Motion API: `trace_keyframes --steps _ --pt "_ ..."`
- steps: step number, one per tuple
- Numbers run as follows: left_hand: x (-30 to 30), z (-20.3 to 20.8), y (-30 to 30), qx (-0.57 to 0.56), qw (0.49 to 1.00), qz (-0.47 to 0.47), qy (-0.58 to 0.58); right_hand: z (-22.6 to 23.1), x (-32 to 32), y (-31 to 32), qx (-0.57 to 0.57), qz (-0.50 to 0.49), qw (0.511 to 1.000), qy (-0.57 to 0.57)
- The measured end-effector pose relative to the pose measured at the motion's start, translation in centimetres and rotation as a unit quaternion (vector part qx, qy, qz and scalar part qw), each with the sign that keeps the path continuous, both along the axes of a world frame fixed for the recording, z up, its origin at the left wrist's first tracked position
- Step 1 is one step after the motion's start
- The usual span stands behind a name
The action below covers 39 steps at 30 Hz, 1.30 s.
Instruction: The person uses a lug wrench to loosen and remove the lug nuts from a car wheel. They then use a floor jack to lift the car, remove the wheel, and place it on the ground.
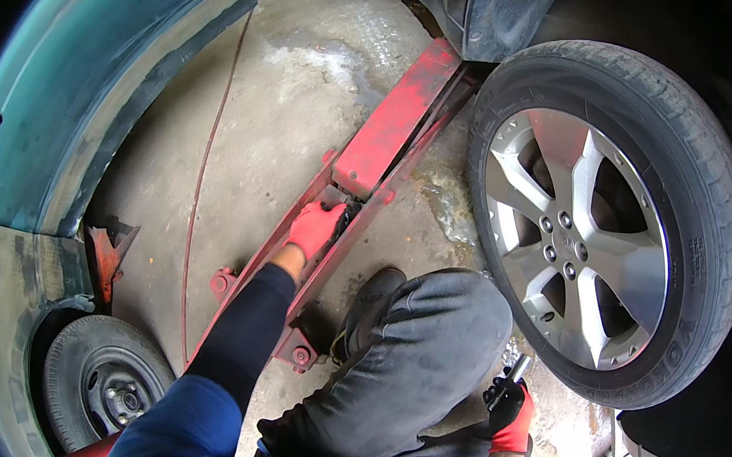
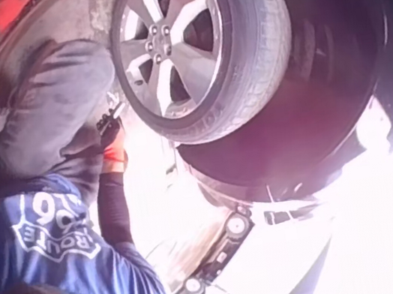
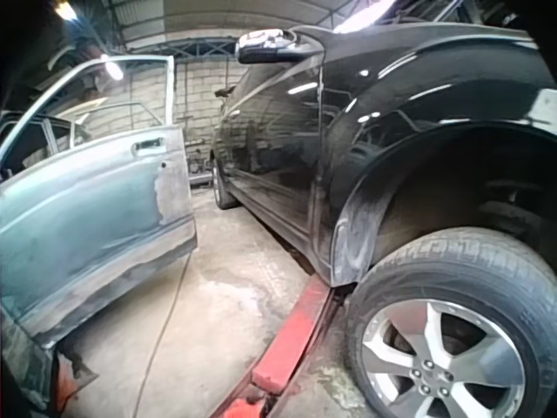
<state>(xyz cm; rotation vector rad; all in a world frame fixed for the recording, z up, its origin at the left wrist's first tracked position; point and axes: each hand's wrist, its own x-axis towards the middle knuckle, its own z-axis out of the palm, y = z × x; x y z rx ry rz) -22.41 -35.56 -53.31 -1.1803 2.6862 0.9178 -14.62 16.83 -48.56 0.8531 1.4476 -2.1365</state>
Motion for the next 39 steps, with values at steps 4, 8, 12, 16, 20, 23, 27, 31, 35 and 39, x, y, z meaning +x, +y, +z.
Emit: trace_keyframes --steps 4,8,12,16,20,23,27,31,35,39 --pt "-2.4 -2.1 -1.1 -0.104 0.992 -0.007 -0.065 -1.1 0.2 0.4 0.031 0.011 0.999 -0.008" --pt "-2.2 0.0 -0.8 -0.040 0.998 0.041 -0.030 -1.7 1.2 2.4 0.069 0.021 0.997 -0.017" --pt "4.5 3.5 -7.2 -0.040 0.989 -0.051 0.133 -3.3 1.5 4.2 0.056 0.020 0.998 -0.037" --pt "17.9 8.0 -17.1 -0.165 0.974 -0.080 0.134 -2.8 0.7 2.5 0.121 0.063 0.991 -0.018" --pt "29.5 9.4 -24.5 -0.215 0.911 0.350 0.042 -4.4 -1.3 3.7 0.033 0.073 0.997 -0.025" --pt "29.2 7.6 -22.4 -0.150 0.920 0.334 0.138 -4.2 -2.3 2.6 0.040 0.050 0.998 -0.009" --pt "18.3 6.1 -11.3 0.124 0.964 0.162 0.170 -4.6 -2.5 2.2 0.105 0.112 0.987 0.054" --pt "7.3 1.0 -3.1 0.110 0.988 -0.070 0.081 0.0 -1.3 -0.7 0.422 0.376 0.766 0.306" --pt "1.5 -3.8 -1.9 0.005 0.994 -0.071 0.084 -3.1 0.4 0.7 0.395 0.368 0.779 0.320" --pt "0.7 -4.2 -1.3 -0.086 0.986 0.020 0.140 -2.6 2.3 3.0 0.522 0.457 0.641 0.329"
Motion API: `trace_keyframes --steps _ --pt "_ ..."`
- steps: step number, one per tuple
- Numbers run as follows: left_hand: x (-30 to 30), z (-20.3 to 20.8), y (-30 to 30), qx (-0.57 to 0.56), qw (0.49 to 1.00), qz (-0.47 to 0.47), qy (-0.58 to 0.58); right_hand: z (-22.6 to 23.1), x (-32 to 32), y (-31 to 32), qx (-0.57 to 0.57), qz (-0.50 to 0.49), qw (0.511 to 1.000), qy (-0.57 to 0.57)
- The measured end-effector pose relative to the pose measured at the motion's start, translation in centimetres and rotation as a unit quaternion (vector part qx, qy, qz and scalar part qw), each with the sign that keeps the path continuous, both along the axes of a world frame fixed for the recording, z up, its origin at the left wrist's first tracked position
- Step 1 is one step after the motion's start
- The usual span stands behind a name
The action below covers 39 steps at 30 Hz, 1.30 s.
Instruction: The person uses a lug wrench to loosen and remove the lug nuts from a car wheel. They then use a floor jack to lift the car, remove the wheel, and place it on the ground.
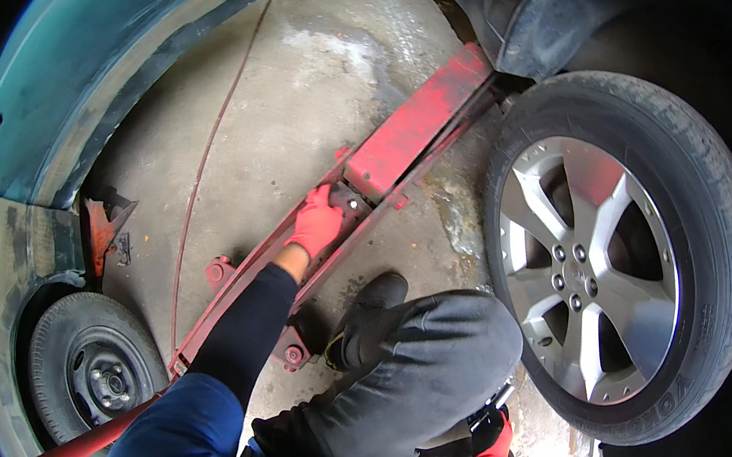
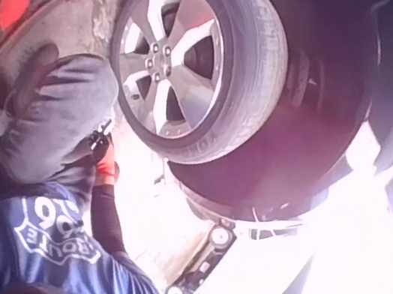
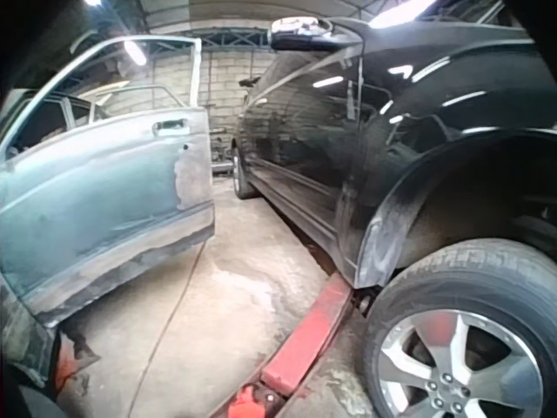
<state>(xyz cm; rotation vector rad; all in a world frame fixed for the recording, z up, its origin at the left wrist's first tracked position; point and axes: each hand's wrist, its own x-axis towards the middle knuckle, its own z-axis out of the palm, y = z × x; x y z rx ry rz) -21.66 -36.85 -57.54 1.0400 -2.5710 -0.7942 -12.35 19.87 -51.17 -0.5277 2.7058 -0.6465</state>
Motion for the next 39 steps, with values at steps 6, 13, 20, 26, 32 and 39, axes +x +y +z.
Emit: trace_keyframes --steps 6,13,20,26,32,39 --pt "0.5 16.0 2.3 0.237 0.965 -0.031 0.109 1.5 -2.5 -2.3 -0.543 -0.431 0.647 -0.316" --pt "-2.6 37.2 7.1 0.205 0.889 -0.241 0.332 6.3 -8.6 -9.6 -0.565 -0.289 0.736 -0.236" --pt "-0.6 17.9 0.6 -0.012 0.991 -0.130 -0.024 3.7 -7.5 -6.9 -0.532 -0.290 0.750 -0.266" --pt "5.0 3.4 2.1 -0.049 0.982 -0.172 -0.069 2.2 -5.5 -0.2 -0.038 -0.025 0.995 -0.085" --pt "-0.1 0.6 1.0 -0.145 0.945 -0.280 -0.088 2.2 -4.5 1.3 -0.252 -0.216 0.920 -0.209" --pt "-2.2 0.1 -1.1 -0.227 0.853 -0.364 -0.297 -1.1 -4.5 0.9 -0.416 -0.326 0.803 -0.275"
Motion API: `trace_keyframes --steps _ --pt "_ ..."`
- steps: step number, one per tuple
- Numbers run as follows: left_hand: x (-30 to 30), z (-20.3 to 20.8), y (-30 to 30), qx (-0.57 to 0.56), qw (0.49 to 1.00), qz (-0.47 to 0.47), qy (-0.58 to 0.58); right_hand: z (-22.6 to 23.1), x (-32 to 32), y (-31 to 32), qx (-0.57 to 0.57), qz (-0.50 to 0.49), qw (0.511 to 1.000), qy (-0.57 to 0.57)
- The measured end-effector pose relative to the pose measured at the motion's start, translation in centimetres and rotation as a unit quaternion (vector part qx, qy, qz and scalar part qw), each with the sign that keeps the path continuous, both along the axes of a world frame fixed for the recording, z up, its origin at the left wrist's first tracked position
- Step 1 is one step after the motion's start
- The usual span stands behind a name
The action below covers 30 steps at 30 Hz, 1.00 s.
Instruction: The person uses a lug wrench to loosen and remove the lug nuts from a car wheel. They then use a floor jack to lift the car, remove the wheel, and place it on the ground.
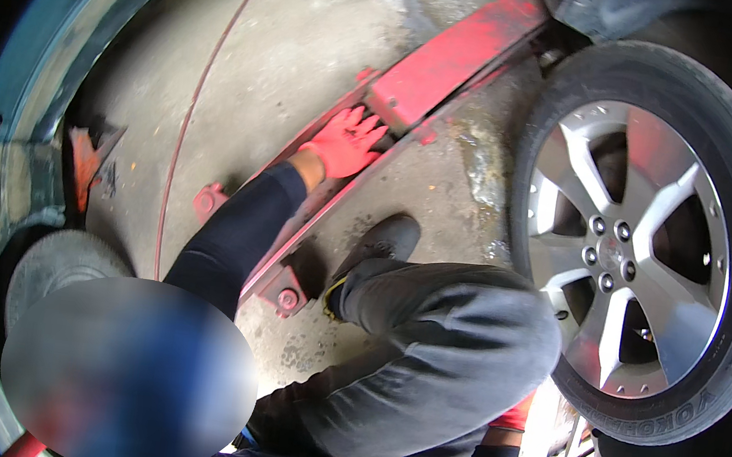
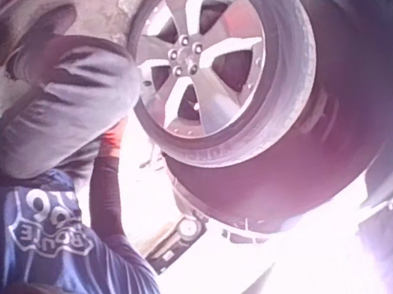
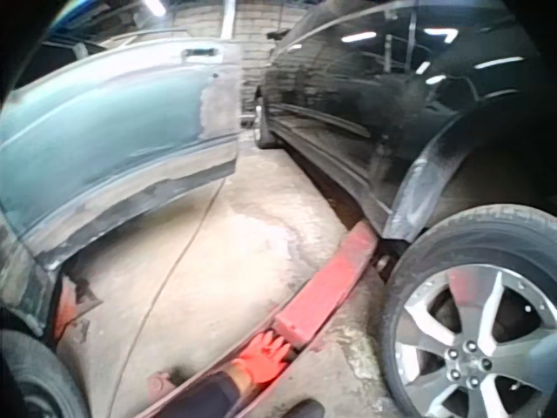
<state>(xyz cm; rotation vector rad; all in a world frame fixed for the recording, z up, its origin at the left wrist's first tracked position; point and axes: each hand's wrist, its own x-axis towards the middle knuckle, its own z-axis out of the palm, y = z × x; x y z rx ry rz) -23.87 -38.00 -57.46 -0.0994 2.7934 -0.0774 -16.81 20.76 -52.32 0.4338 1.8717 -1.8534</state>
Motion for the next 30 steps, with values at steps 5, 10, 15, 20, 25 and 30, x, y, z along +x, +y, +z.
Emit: trace_keyframes --steps 5,10,15,20,25,30 --pt "-0.4 -0.5 -0.3 -0.023 1.000 -0.015 0.013 -2.3 2.2 0.0 -0.055 -0.047 0.997 -0.014" --pt "-2.2 -1.7 -0.1 0.010 0.999 -0.005 0.050 -3.9 4.1 0.1 -0.060 -0.113 0.990 -0.065" --pt "-3.0 -3.0 -1.0 0.052 0.993 -0.017 0.106 -3.1 5.8 -0.2 -0.036 -0.119 0.989 -0.083" --pt "-3.1 -3.9 -0.9 0.034 0.989 -0.013 0.145 -2.2 6.0 -1.1 -0.021 -0.111 0.990 -0.085" --pt "-3.5 -2.8 -0.4 0.040 0.995 0.007 0.095 -1.5 4.9 -2.6 -0.009 -0.083 0.994 -0.063" --pt "-0.8 -4.0 -1.5 -0.013 0.973 -0.062 0.221 0.7 0.7 -7.1 -0.036 -0.057 0.997 -0.027"
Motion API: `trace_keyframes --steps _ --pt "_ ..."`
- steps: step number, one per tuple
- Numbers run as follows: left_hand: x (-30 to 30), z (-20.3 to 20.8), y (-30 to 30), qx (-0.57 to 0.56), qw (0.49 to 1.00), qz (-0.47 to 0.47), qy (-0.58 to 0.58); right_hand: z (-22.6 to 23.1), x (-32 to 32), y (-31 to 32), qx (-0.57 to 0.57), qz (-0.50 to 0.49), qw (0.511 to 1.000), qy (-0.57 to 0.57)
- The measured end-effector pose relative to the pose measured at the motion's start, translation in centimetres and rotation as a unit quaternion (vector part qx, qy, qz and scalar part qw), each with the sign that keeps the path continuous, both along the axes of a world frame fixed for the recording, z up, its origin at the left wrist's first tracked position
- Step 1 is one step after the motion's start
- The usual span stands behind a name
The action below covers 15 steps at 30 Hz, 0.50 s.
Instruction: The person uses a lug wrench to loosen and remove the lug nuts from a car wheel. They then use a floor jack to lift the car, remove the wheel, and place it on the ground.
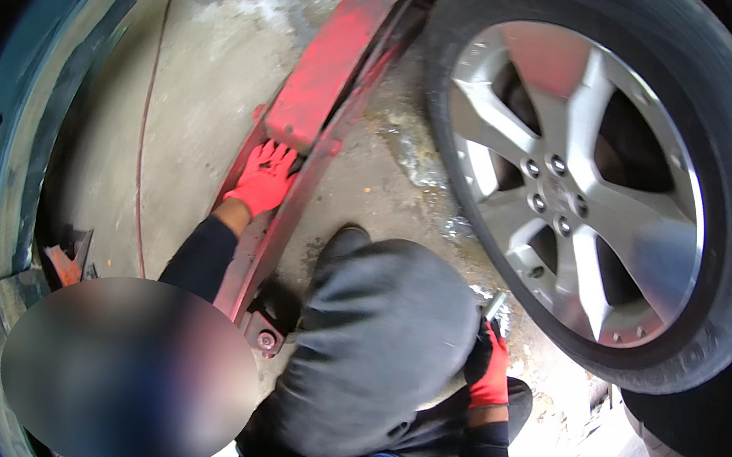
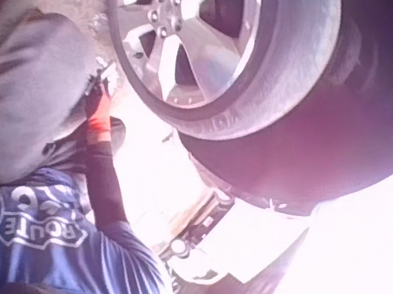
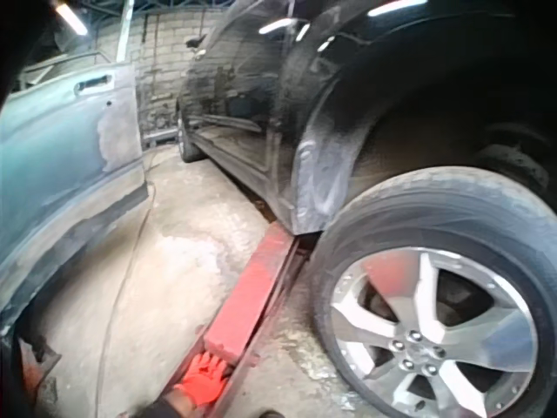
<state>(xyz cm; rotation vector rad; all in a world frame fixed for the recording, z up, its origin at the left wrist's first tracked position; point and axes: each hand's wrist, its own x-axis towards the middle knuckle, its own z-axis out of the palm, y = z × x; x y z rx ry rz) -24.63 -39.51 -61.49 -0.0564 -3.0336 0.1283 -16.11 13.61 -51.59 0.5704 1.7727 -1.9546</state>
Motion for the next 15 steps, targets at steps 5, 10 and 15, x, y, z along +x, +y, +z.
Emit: trace_keyframes --steps 5,10,15 --pt "1.9 11.4 1.3 0.127 0.989 -0.025 -0.071 3.4 -4.6 -4.1 -0.152 -0.017 0.988 0.032" --pt "-2.0 35.9 11.3 0.432 0.897 -0.010 -0.098 5.3 -8.8 -7.3 -0.263 -0.144 0.951 0.080" --pt "-5.0 41.2 21.5 0.330 0.922 -0.187 0.076 3.6 -11.8 -7.9 -0.362 -0.233 0.893 0.132"
